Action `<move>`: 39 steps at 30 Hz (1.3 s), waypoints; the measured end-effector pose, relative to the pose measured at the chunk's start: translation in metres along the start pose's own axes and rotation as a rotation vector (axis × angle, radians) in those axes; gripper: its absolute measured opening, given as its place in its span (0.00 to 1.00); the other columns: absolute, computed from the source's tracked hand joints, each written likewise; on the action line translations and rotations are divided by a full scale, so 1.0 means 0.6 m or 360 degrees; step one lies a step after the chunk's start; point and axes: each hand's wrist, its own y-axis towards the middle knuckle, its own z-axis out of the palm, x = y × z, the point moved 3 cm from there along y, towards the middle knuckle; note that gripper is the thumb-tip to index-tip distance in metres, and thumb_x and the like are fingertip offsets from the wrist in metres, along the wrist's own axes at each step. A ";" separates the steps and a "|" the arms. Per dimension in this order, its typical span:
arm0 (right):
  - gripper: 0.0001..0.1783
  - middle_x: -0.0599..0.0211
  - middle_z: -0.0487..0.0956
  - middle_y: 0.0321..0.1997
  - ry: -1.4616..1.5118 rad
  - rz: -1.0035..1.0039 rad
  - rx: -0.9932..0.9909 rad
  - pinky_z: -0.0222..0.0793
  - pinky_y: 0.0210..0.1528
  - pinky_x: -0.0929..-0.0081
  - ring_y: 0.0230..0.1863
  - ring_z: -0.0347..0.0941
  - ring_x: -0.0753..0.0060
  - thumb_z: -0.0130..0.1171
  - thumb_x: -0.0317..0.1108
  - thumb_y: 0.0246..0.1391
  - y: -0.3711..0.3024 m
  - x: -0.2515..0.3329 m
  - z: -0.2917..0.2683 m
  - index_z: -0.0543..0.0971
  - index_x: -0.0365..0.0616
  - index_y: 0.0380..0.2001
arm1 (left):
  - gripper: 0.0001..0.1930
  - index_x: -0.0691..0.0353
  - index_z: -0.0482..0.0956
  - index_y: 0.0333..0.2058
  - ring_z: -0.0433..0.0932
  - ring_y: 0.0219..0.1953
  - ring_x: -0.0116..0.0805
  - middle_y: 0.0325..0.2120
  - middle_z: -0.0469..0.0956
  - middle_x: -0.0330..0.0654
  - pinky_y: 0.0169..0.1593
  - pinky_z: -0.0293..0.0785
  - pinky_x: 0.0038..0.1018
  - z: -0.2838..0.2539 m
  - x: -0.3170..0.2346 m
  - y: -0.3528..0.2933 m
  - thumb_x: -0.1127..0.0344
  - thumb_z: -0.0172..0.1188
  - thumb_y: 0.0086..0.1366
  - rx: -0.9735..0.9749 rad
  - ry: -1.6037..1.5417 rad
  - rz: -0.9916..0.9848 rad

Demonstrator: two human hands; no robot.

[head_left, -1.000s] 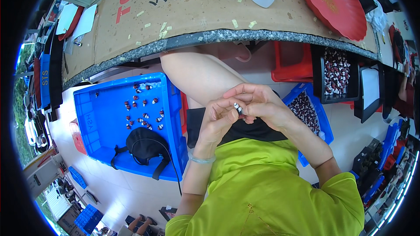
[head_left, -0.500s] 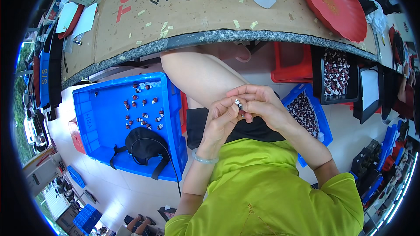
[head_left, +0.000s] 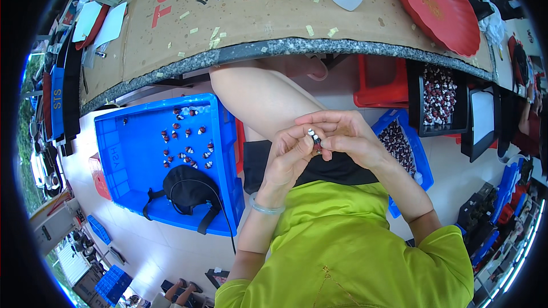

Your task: The person assembles small, round, red and white objects by applying a liquid from a white bottle and pressing two halves together. They handle the objects one by one, placing the finished items into a blue bin.

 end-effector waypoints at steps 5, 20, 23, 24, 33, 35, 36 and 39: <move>0.28 0.65 0.78 0.31 -0.0051 -0.0007 -0.0056 0.64 0.27 0.88 0.21 0.68 0.85 0.51 0.26 0.39 0.002 -0.001 0.002 0.72 0.30 0.49 | 0.16 0.70 0.74 0.32 0.74 0.30 0.34 0.27 0.73 0.43 0.37 0.70 0.27 0.002 -0.001 0.000 0.58 0.54 0.63 -0.0055 0.0027 0.0014; 0.26 0.59 0.79 0.35 -0.0036 0.0034 -0.0111 0.65 0.25 0.87 0.22 0.68 0.85 0.51 0.23 0.39 0.001 0.003 -0.002 0.73 0.29 0.47 | 0.16 0.71 0.75 0.34 0.74 0.30 0.34 0.27 0.75 0.44 0.37 0.69 0.27 0.002 0.002 0.000 0.59 0.56 0.62 -0.0024 0.0016 0.0024; 0.26 0.57 0.79 0.38 -0.0010 0.0058 -0.0102 0.65 0.25 0.87 0.23 0.69 0.84 0.53 0.23 0.39 0.001 0.003 -0.002 0.73 0.28 0.47 | 0.17 0.72 0.75 0.35 0.75 0.30 0.35 0.28 0.76 0.45 0.37 0.70 0.27 0.000 0.003 -0.002 0.59 0.57 0.61 0.0008 0.0030 0.0044; 0.26 0.56 0.79 0.39 -0.0013 0.0058 -0.0093 0.65 0.25 0.86 0.23 0.69 0.84 0.53 0.23 0.39 0.001 0.004 -0.002 0.73 0.28 0.47 | 0.17 0.72 0.75 0.35 0.75 0.30 0.35 0.28 0.76 0.46 0.38 0.70 0.27 -0.001 0.003 -0.003 0.59 0.58 0.61 0.0013 0.0039 0.0047; 0.28 0.55 0.78 0.41 0.0022 0.0055 0.0002 0.68 0.27 0.86 0.29 0.72 0.83 0.57 0.25 0.38 0.006 0.007 -0.004 0.72 0.28 0.48 | 0.18 0.74 0.76 0.36 0.77 0.29 0.35 0.28 0.77 0.46 0.36 0.73 0.27 -0.005 -0.005 0.000 0.60 0.62 0.57 0.0014 0.0103 0.0043; 0.28 0.55 0.78 0.42 0.0018 0.0060 0.0020 0.68 0.27 0.87 0.30 0.72 0.83 0.57 0.26 0.38 0.006 0.007 -0.004 0.72 0.28 0.48 | 0.18 0.74 0.76 0.35 0.77 0.30 0.35 0.28 0.78 0.47 0.37 0.73 0.27 -0.006 -0.006 0.000 0.60 0.63 0.57 0.0032 0.0105 0.0042; 0.28 0.55 0.78 0.42 0.0006 0.0061 0.0024 0.68 0.27 0.86 0.30 0.72 0.82 0.58 0.26 0.38 0.006 0.005 -0.005 0.72 0.29 0.48 | 0.18 0.74 0.76 0.35 0.77 0.30 0.35 0.28 0.78 0.48 0.37 0.74 0.27 -0.006 -0.007 0.000 0.60 0.63 0.56 0.0041 0.0106 0.0041; 0.29 0.55 0.77 0.42 -0.0035 0.0036 0.0036 0.68 0.28 0.86 0.30 0.72 0.82 0.58 0.26 0.38 0.004 0.012 -0.002 0.72 0.29 0.49 | 0.18 0.75 0.76 0.35 0.78 0.31 0.33 0.30 0.79 0.49 0.38 0.74 0.25 -0.008 -0.009 0.001 0.62 0.64 0.56 0.0104 0.0087 0.0037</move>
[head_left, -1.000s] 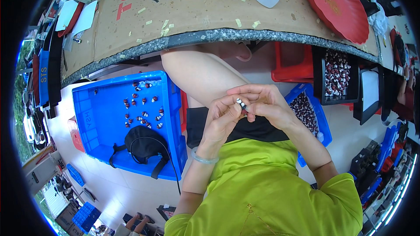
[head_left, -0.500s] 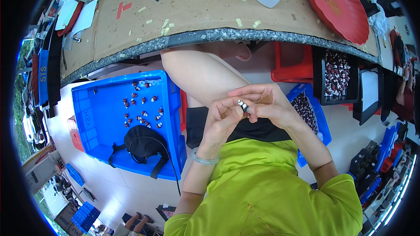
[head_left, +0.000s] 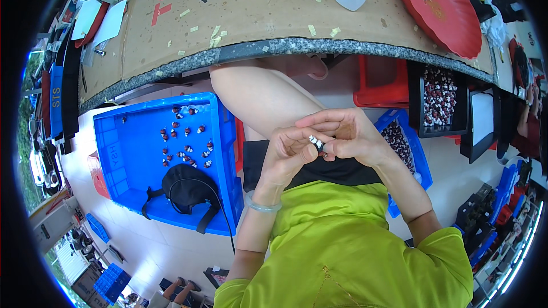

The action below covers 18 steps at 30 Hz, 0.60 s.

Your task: The person assembles small, round, red and white objects by applying a liquid from a white bottle and pressing two halves together. They handle the objects one by one, placing the finished items into a blue bin.

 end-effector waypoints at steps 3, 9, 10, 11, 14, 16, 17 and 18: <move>0.30 0.55 0.77 0.43 -0.0015 -0.0033 0.0035 0.68 0.29 0.85 0.31 0.72 0.81 0.59 0.27 0.38 -0.001 0.010 0.007 0.71 0.29 0.49 | 0.18 0.73 0.77 0.38 0.78 0.32 0.34 0.32 0.78 0.48 0.39 0.74 0.27 -0.002 -0.004 -0.001 0.62 0.64 0.56 0.0045 0.0068 0.0024; 0.31 0.54 0.76 0.44 -0.0039 0.0033 0.0083 0.69 0.30 0.85 0.34 0.73 0.79 0.60 0.29 0.38 0.000 0.013 0.005 0.70 0.28 0.50 | 0.19 0.75 0.77 0.37 0.78 0.32 0.32 0.30 0.79 0.49 0.39 0.74 0.24 0.000 -0.004 -0.002 0.63 0.65 0.54 -0.0016 0.0010 0.0001; 0.31 0.54 0.76 0.44 -0.0039 0.0052 0.0099 0.69 0.30 0.85 0.34 0.73 0.79 0.60 0.29 0.38 0.000 0.013 0.005 0.70 0.28 0.50 | 0.19 0.75 0.77 0.37 0.78 0.32 0.33 0.30 0.79 0.49 0.38 0.74 0.25 -0.001 -0.002 -0.003 0.63 0.65 0.54 -0.0017 -0.0010 -0.0010; 0.32 0.54 0.76 0.45 -0.0015 0.0082 0.0102 0.69 0.30 0.85 0.35 0.73 0.79 0.60 0.30 0.38 0.002 0.012 0.003 0.70 0.28 0.50 | 0.19 0.75 0.77 0.37 0.78 0.31 0.34 0.30 0.79 0.49 0.38 0.74 0.26 -0.004 0.002 -0.002 0.63 0.65 0.54 -0.0016 -0.0034 -0.0024; 0.32 0.53 0.76 0.45 0.0029 0.0154 0.0105 0.69 0.31 0.85 0.36 0.73 0.78 0.62 0.31 0.38 0.006 0.007 -0.001 0.70 0.28 0.50 | 0.18 0.75 0.77 0.37 0.78 0.31 0.37 0.30 0.79 0.50 0.37 0.74 0.29 -0.011 0.011 -0.003 0.64 0.65 0.54 -0.0024 -0.0109 -0.0037; 0.32 0.53 0.76 0.45 0.0019 0.0177 0.0102 0.69 0.31 0.85 0.37 0.73 0.78 0.63 0.32 0.38 0.007 0.007 0.000 0.70 0.27 0.49 | 0.18 0.75 0.77 0.37 0.78 0.30 0.38 0.30 0.79 0.50 0.38 0.75 0.30 -0.012 0.014 -0.003 0.65 0.65 0.53 -0.0035 -0.0151 -0.0048; 0.29 0.54 0.76 0.44 0.0051 0.0169 0.0106 0.69 0.31 0.85 0.35 0.73 0.79 0.60 0.27 0.39 0.008 0.007 0.000 0.71 0.28 0.49 | 0.18 0.75 0.77 0.37 0.78 0.31 0.38 0.30 0.79 0.50 0.38 0.75 0.30 -0.012 0.014 -0.003 0.65 0.65 0.53 -0.0045 -0.0170 -0.0057; 0.27 0.55 0.77 0.43 0.0082 0.0160 0.0110 0.69 0.32 0.86 0.32 0.72 0.81 0.57 0.23 0.39 0.009 0.007 0.001 0.71 0.28 0.48 | 0.17 0.74 0.77 0.38 0.78 0.31 0.38 0.30 0.79 0.50 0.38 0.75 0.30 -0.013 0.015 -0.003 0.65 0.65 0.53 -0.0055 -0.0188 -0.0067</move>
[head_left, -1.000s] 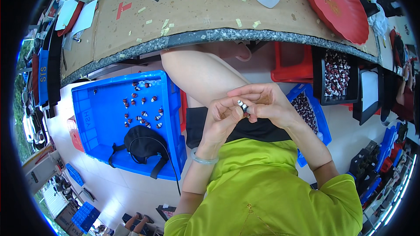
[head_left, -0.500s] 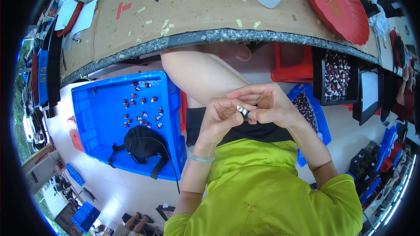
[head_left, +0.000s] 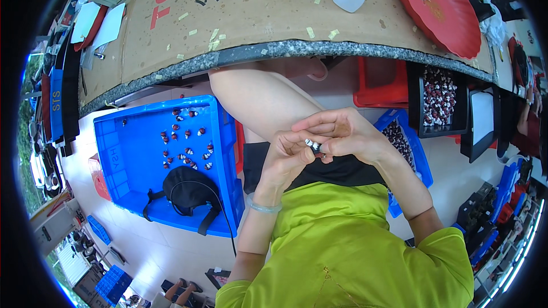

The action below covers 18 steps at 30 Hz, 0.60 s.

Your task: The person assembles small, round, red and white objects by applying a liquid from a white bottle and pressing two halves together. They handle the objects one by one, placing the finished items into a blue bin.

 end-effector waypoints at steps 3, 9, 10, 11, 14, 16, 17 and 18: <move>0.24 0.58 0.78 0.41 -0.0061 -0.0050 -0.0005 0.68 0.33 0.87 0.32 0.72 0.83 0.53 0.19 0.40 0.002 0.001 0.004 0.73 0.29 0.47 | 0.17 0.75 0.77 0.38 0.78 0.32 0.37 0.31 0.79 0.49 0.40 0.75 0.30 -0.004 0.000 -0.001 0.67 0.64 0.54 0.0015 0.0009 0.0063; 0.25 0.62 0.78 0.38 -0.0269 -0.0197 -0.0088 0.68 0.32 0.87 0.31 0.71 0.85 0.57 0.25 0.40 0.001 -0.004 0.010 0.74 0.28 0.46 | 0.15 0.75 0.76 0.40 0.78 0.36 0.36 0.33 0.79 0.49 0.41 0.75 0.28 -0.005 -0.005 -0.002 0.69 0.61 0.57 -0.0013 0.0023 0.0079; 0.24 0.63 0.78 0.36 -0.0297 -0.0236 -0.0119 0.67 0.31 0.87 0.30 0.70 0.86 0.57 0.26 0.41 0.001 -0.005 0.010 0.74 0.29 0.45 | 0.15 0.75 0.77 0.40 0.78 0.36 0.36 0.34 0.79 0.49 0.41 0.74 0.28 -0.003 -0.006 -0.001 0.68 0.60 0.58 0.0005 0.0028 0.0083; 0.22 0.65 0.78 0.33 -0.0282 -0.0195 -0.0099 0.67 0.32 0.87 0.29 0.70 0.86 0.57 0.25 0.43 0.000 -0.004 0.010 0.75 0.30 0.46 | 0.15 0.75 0.77 0.40 0.78 0.36 0.36 0.34 0.79 0.49 0.41 0.74 0.28 -0.001 -0.010 -0.001 0.67 0.60 0.58 0.0022 0.0032 0.0089; 0.19 0.71 0.77 0.29 -0.0218 -0.0156 -0.0004 0.65 0.32 0.86 0.27 0.68 0.86 0.56 0.24 0.49 0.000 0.000 0.005 0.75 0.33 0.47 | 0.16 0.75 0.76 0.40 0.77 0.34 0.36 0.34 0.79 0.49 0.41 0.73 0.29 0.004 -0.014 0.000 0.65 0.58 0.60 0.0065 0.0053 0.0104; 0.19 0.71 0.76 0.29 -0.0151 -0.0242 0.0105 0.64 0.30 0.86 0.25 0.67 0.85 0.56 0.27 0.51 0.002 -0.006 -0.003 0.74 0.33 0.48 | 0.17 0.75 0.76 0.41 0.77 0.33 0.36 0.33 0.78 0.49 0.40 0.73 0.30 0.003 -0.015 0.001 0.63 0.57 0.61 0.0080 0.0074 0.0088; 0.20 0.71 0.76 0.30 -0.0134 -0.0235 0.0119 0.64 0.31 0.86 0.25 0.67 0.85 0.56 0.27 0.52 0.003 -0.007 -0.004 0.74 0.34 0.49 | 0.18 0.75 0.76 0.42 0.77 0.32 0.36 0.33 0.78 0.49 0.40 0.73 0.30 -0.001 -0.015 0.001 0.63 0.57 0.61 0.0074 0.0086 0.0069; 0.20 0.71 0.76 0.31 -0.0117 -0.0227 0.0132 0.64 0.31 0.86 0.26 0.67 0.85 0.56 0.28 0.52 0.004 -0.008 -0.004 0.74 0.34 0.49 | 0.19 0.75 0.75 0.42 0.76 0.32 0.37 0.33 0.78 0.49 0.39 0.73 0.31 -0.002 -0.015 0.000 0.62 0.57 0.62 0.0068 0.0097 0.0050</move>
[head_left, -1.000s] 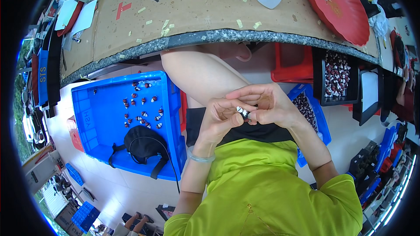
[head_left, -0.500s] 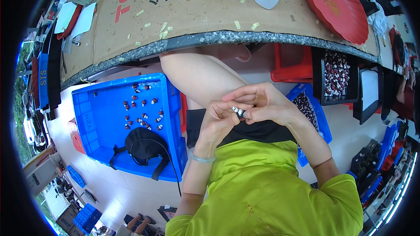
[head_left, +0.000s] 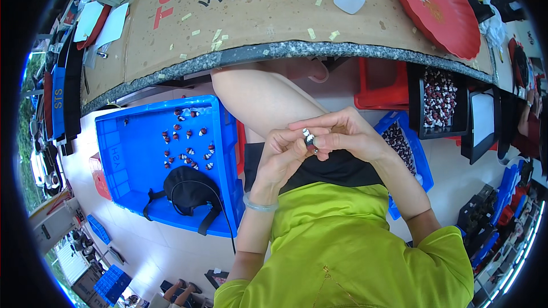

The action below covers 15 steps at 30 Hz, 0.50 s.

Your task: The person assembles small, round, red and white objects by applying a liquid from a white bottle and pressing two halves together. They handle the objects one by one, placing the finished items into a blue bin.

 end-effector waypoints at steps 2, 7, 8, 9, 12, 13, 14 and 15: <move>0.20 0.71 0.76 0.33 0.0031 -0.0005 -0.0021 0.65 0.32 0.86 0.27 0.68 0.84 0.56 0.29 0.53 0.002 -0.002 -0.001 0.73 0.35 0.50 | 0.20 0.74 0.74 0.44 0.76 0.32 0.35 0.31 0.77 0.47 0.39 0.72 0.30 0.001 -0.002 0.000 0.60 0.56 0.62 -0.0053 0.0029 0.0028; 0.18 0.65 0.76 0.40 -0.0106 -0.0229 -0.0207 0.68 0.35 0.83 0.30 0.70 0.81 0.54 0.29 0.56 0.007 0.000 0.006 0.73 0.35 0.50 | 0.22 0.72 0.70 0.49 0.74 0.32 0.29 0.30 0.76 0.43 0.39 0.71 0.25 0.008 -0.017 0.007 0.59 0.54 0.64 -0.0137 0.0161 0.0133; 0.17 0.63 0.76 0.42 -0.0126 -0.0284 -0.0220 0.69 0.36 0.82 0.31 0.71 0.80 0.54 0.28 0.56 0.007 0.002 0.008 0.73 0.35 0.49 | 0.22 0.71 0.69 0.49 0.73 0.32 0.28 0.30 0.75 0.42 0.39 0.71 0.24 0.013 -0.020 0.007 0.58 0.53 0.64 -0.0176 0.0174 0.0138; 0.16 0.61 0.75 0.45 -0.0146 -0.0339 -0.0234 0.70 0.37 0.82 0.33 0.72 0.79 0.53 0.28 0.56 0.006 0.004 0.009 0.74 0.35 0.48 | 0.22 0.71 0.67 0.50 0.73 0.32 0.27 0.31 0.75 0.41 0.38 0.70 0.23 0.014 -0.023 0.006 0.58 0.52 0.65 -0.0215 0.0188 0.0143; 0.13 0.55 0.73 0.51 -0.0249 -0.0355 -0.0302 0.72 0.40 0.79 0.36 0.74 0.76 0.54 0.25 0.55 0.005 0.005 0.004 0.76 0.35 0.44 | 0.23 0.65 0.63 0.48 0.70 0.31 0.24 0.35 0.73 0.41 0.37 0.67 0.20 0.007 -0.021 0.007 0.51 0.51 0.65 -0.0179 0.0426 0.0166; 0.12 0.54 0.71 0.53 -0.0292 -0.0336 -0.0328 0.72 0.40 0.78 0.38 0.74 0.75 0.54 0.24 0.54 0.006 0.004 0.002 0.77 0.35 0.42 | 0.22 0.64 0.62 0.48 0.70 0.31 0.24 0.34 0.73 0.41 0.36 0.67 0.20 0.005 -0.020 0.006 0.51 0.51 0.65 -0.0190 0.0422 0.0168; 0.10 0.54 0.72 0.52 -0.0389 -0.0379 -0.0371 0.72 0.39 0.78 0.37 0.75 0.75 0.55 0.23 0.53 0.006 0.003 0.001 0.77 0.35 0.40 | 0.22 0.63 0.61 0.47 0.70 0.31 0.24 0.34 0.73 0.41 0.36 0.67 0.19 0.004 -0.019 0.007 0.52 0.51 0.65 -0.0195 0.0417 0.0169; 0.09 0.53 0.74 0.51 -0.0486 -0.0423 -0.0414 0.72 0.38 0.78 0.36 0.75 0.75 0.56 0.23 0.52 0.007 0.002 0.000 0.78 0.36 0.38 | 0.21 0.63 0.61 0.46 0.70 0.31 0.23 0.34 0.73 0.41 0.35 0.66 0.19 0.002 -0.018 0.007 0.53 0.51 0.65 -0.0199 0.0413 0.0169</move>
